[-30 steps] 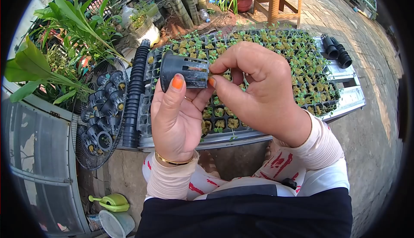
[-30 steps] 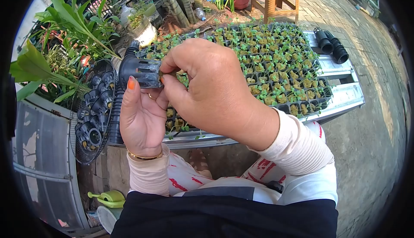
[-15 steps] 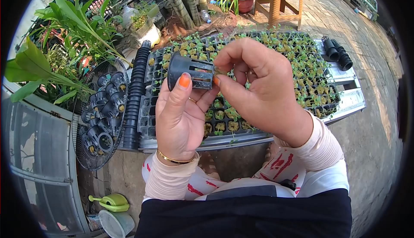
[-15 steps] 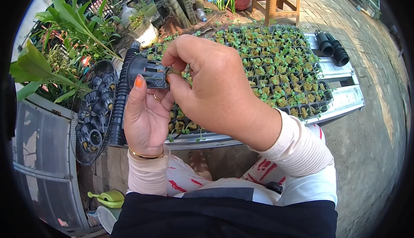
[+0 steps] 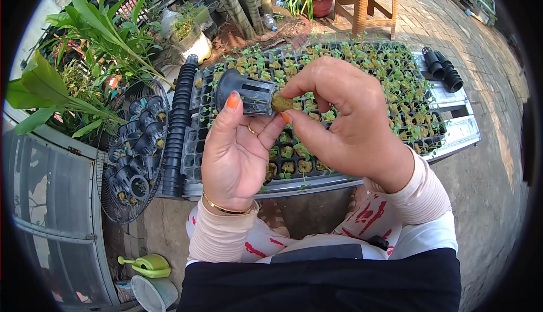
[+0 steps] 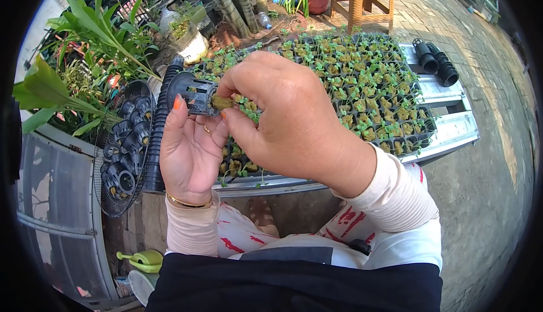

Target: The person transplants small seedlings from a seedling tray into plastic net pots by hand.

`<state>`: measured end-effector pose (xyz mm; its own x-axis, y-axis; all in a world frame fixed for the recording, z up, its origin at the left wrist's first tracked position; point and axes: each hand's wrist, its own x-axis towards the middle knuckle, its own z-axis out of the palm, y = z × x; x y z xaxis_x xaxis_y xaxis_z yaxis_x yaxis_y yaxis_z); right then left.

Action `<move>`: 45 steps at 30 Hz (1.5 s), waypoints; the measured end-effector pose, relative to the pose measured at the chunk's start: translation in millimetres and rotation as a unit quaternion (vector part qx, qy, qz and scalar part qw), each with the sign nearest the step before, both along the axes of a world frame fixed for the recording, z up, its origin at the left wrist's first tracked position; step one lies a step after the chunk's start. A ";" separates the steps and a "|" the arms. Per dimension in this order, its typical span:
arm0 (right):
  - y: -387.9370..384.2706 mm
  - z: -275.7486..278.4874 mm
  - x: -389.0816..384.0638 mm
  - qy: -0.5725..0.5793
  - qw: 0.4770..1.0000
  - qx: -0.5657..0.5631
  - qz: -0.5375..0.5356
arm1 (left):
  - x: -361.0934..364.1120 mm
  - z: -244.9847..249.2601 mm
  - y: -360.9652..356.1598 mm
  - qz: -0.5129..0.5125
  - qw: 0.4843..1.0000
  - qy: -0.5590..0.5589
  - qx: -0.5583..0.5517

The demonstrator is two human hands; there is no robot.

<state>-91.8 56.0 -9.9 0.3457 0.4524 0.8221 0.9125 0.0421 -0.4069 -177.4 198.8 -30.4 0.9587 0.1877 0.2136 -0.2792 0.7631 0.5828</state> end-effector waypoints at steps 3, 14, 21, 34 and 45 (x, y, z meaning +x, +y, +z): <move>3.9 -2.4 -1.5 -0.002 1.000 0.023 0.003 | 0.9 -1.2 -2.5 0.027 0.999 0.028 0.002; 7.9 -8.3 -0.4 0.023 0.999 0.032 0.011 | 2.8 -10.1 5.5 0.022 0.999 -0.013 0.045; -21.0 14.2 0.4 0.083 0.995 -0.052 0.004 | 1.9 3.2 0.0 0.034 0.998 0.042 0.011; -5.9 -1.1 -9.3 -0.101 0.992 -0.016 -0.076 | 0.3 3.9 -9.5 0.041 0.998 0.038 0.033; 0.4 -9.6 -5.9 -0.139 0.985 0.038 -0.095 | 0.3 2.3 -3.7 0.041 0.998 0.039 0.042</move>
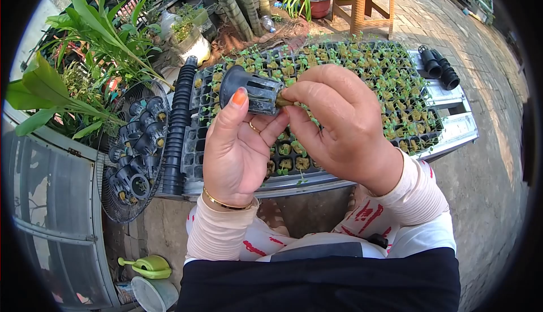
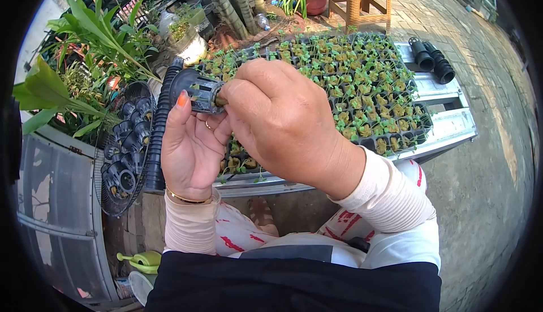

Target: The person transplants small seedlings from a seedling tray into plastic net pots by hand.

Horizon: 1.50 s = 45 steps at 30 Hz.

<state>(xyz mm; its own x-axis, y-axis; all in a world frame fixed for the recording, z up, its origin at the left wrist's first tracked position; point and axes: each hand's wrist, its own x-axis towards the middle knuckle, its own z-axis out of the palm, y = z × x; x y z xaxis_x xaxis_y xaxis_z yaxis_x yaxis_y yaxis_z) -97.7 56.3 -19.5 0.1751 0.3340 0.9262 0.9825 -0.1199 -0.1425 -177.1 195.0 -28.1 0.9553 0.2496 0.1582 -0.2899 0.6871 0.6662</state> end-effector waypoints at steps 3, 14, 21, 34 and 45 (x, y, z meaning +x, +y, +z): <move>-3.5 1.8 1.0 0.099 0.992 -0.017 0.079 | 1.6 -2.5 8.8 -0.034 0.999 -0.027 -0.009; -15.9 2.2 -1.2 0.168 0.980 0.035 0.102 | 4.8 2.1 -6.8 -0.062 0.996 -0.067 0.010; -21.0 -4.3 3.6 0.129 0.987 0.038 0.088 | 9.9 3.8 -17.7 -0.061 0.997 -0.053 0.021; -38.9 3.3 4.8 0.171 0.979 0.022 0.108 | 10.0 3.2 -22.5 -0.047 0.992 -0.098 0.063; -34.3 -5.9 1.9 0.188 0.973 0.042 0.128 | 8.3 -1.6 -25.8 -0.061 0.994 -0.086 0.039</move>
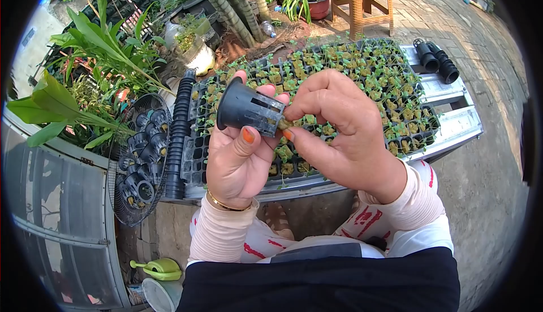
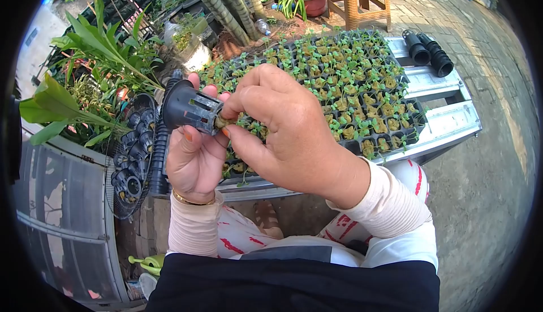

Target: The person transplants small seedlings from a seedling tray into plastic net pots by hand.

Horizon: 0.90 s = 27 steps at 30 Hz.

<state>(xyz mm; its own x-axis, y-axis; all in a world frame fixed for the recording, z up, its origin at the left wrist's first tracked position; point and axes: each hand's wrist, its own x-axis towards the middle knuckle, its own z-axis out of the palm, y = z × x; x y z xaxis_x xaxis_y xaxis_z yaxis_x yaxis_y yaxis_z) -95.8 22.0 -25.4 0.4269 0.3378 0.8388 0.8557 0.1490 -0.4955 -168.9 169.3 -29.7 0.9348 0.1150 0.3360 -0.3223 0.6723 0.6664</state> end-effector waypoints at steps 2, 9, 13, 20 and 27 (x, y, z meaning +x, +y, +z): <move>-0.6 -0.4 1.1 0.000 1.000 0.002 0.005 | 0.3 0.5 -1.3 0.002 1.000 0.001 -0.001; -25.4 18.4 12.9 0.059 0.991 -0.117 0.013 | 7.4 0.0 0.9 0.200 0.932 -0.095 0.288; -20.9 17.4 12.8 -0.030 0.994 -0.100 0.040 | 5.5 2.1 -13.1 0.240 0.912 -0.070 0.326; -18.0 9.4 12.7 0.095 0.991 -0.057 0.078 | 11.8 -3.0 -11.5 0.200 0.916 -0.088 0.336; -32.3 27.1 19.0 0.412 0.879 0.104 0.214 | 5.8 2.7 0.3 0.152 0.954 -0.010 0.258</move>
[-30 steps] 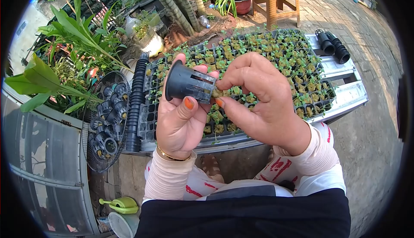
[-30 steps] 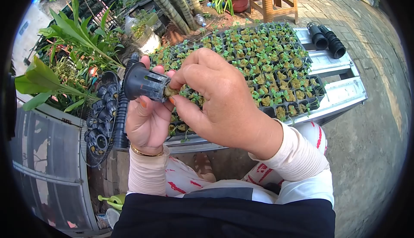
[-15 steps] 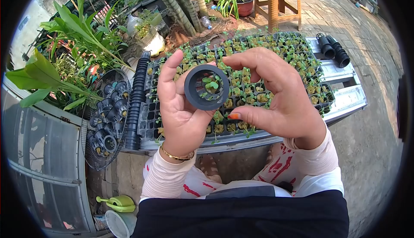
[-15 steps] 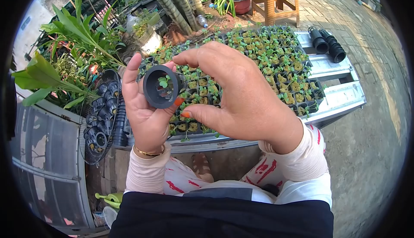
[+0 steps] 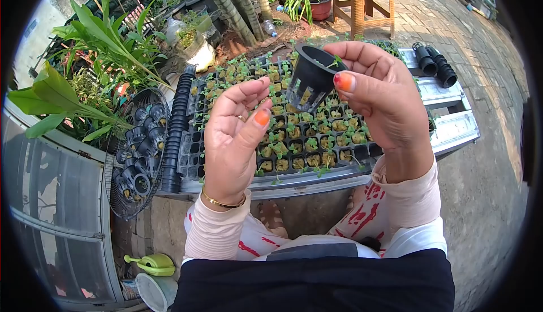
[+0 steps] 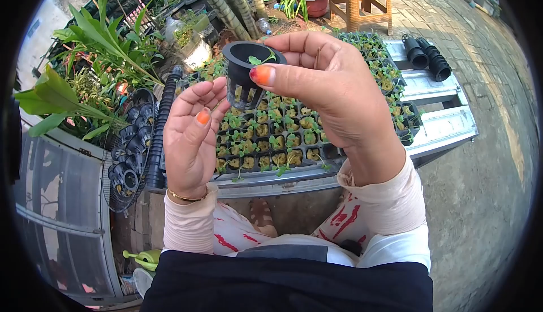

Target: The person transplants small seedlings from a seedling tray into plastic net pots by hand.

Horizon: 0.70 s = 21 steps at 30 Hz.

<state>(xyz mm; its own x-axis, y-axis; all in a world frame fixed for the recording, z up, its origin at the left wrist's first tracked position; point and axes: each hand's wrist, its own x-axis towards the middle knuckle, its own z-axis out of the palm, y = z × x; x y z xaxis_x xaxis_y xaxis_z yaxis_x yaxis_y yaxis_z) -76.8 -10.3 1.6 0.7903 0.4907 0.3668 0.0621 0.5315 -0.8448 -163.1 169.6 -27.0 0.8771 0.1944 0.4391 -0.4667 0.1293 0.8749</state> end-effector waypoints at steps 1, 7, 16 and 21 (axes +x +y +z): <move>-3.2 0.5 2.1 0.036 0.999 0.014 0.025 | -1.0 0.3 0.1 0.004 1.000 0.017 0.006; -5.8 -2.9 5.5 0.076 0.996 0.005 0.054 | -0.5 1.7 -15.1 0.027 0.998 0.019 0.052; -5.6 0.2 -4.0 0.057 0.998 -0.008 0.023 | 4.2 -3.8 -23.8 0.048 0.995 -0.012 0.083; -4.8 -4.9 -2.6 0.062 0.998 -0.011 0.008 | 6.1 -6.9 -26.9 0.063 0.995 -0.018 0.081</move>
